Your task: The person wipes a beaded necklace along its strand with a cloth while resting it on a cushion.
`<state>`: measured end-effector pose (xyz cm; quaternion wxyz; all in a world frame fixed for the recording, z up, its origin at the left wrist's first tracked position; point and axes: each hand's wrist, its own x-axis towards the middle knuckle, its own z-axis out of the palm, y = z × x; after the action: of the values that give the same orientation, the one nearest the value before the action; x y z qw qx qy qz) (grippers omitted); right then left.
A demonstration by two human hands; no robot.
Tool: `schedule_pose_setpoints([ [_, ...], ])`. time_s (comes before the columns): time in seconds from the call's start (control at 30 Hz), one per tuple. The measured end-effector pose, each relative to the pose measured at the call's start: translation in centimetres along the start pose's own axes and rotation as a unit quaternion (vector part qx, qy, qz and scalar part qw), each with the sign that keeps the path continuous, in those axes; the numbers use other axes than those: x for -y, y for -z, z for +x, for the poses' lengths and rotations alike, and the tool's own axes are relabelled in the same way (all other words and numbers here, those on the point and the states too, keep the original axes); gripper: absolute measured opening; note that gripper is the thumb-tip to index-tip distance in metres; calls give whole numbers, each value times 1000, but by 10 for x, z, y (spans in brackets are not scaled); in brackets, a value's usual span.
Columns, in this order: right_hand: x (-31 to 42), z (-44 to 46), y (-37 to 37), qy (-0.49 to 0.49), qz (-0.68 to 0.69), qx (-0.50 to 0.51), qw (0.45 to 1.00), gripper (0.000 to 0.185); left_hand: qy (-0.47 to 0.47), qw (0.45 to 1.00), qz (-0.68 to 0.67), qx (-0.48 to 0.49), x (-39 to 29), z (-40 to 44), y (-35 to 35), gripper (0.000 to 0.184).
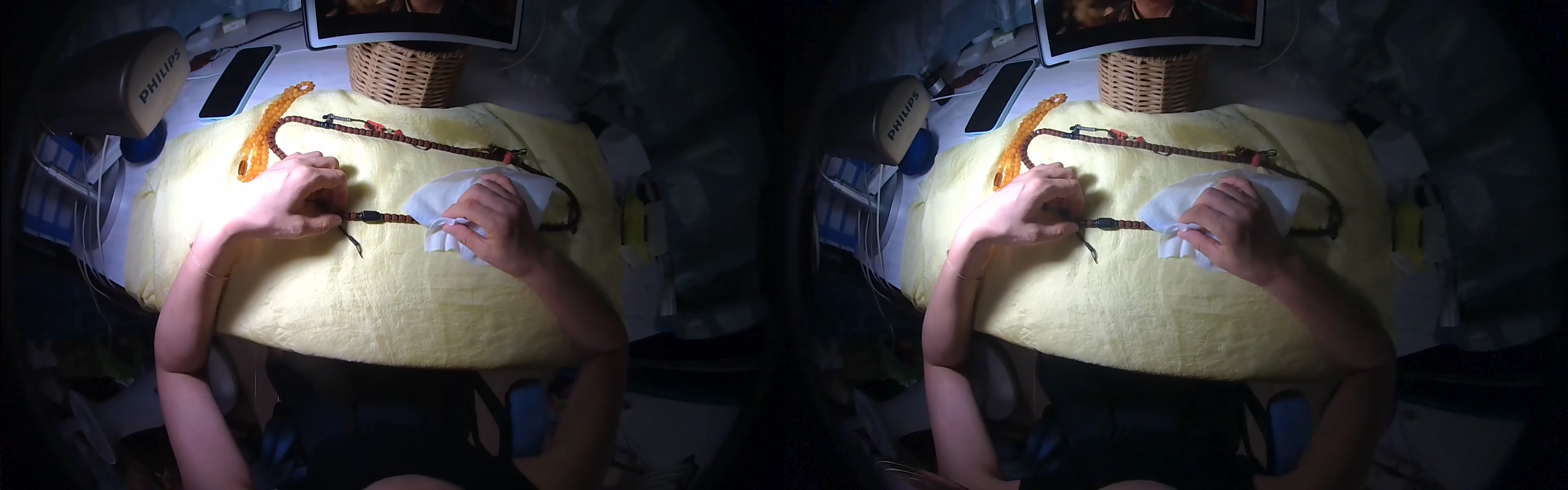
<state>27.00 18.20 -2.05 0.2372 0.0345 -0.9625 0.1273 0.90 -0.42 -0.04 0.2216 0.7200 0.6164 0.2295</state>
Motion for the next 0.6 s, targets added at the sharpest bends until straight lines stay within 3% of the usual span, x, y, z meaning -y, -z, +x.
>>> schedule_pose_setpoints([
  [0.6,1,1,2,-4,-6,11,1000,16,-22,1000,16,11,-1,3,-2,25],
])
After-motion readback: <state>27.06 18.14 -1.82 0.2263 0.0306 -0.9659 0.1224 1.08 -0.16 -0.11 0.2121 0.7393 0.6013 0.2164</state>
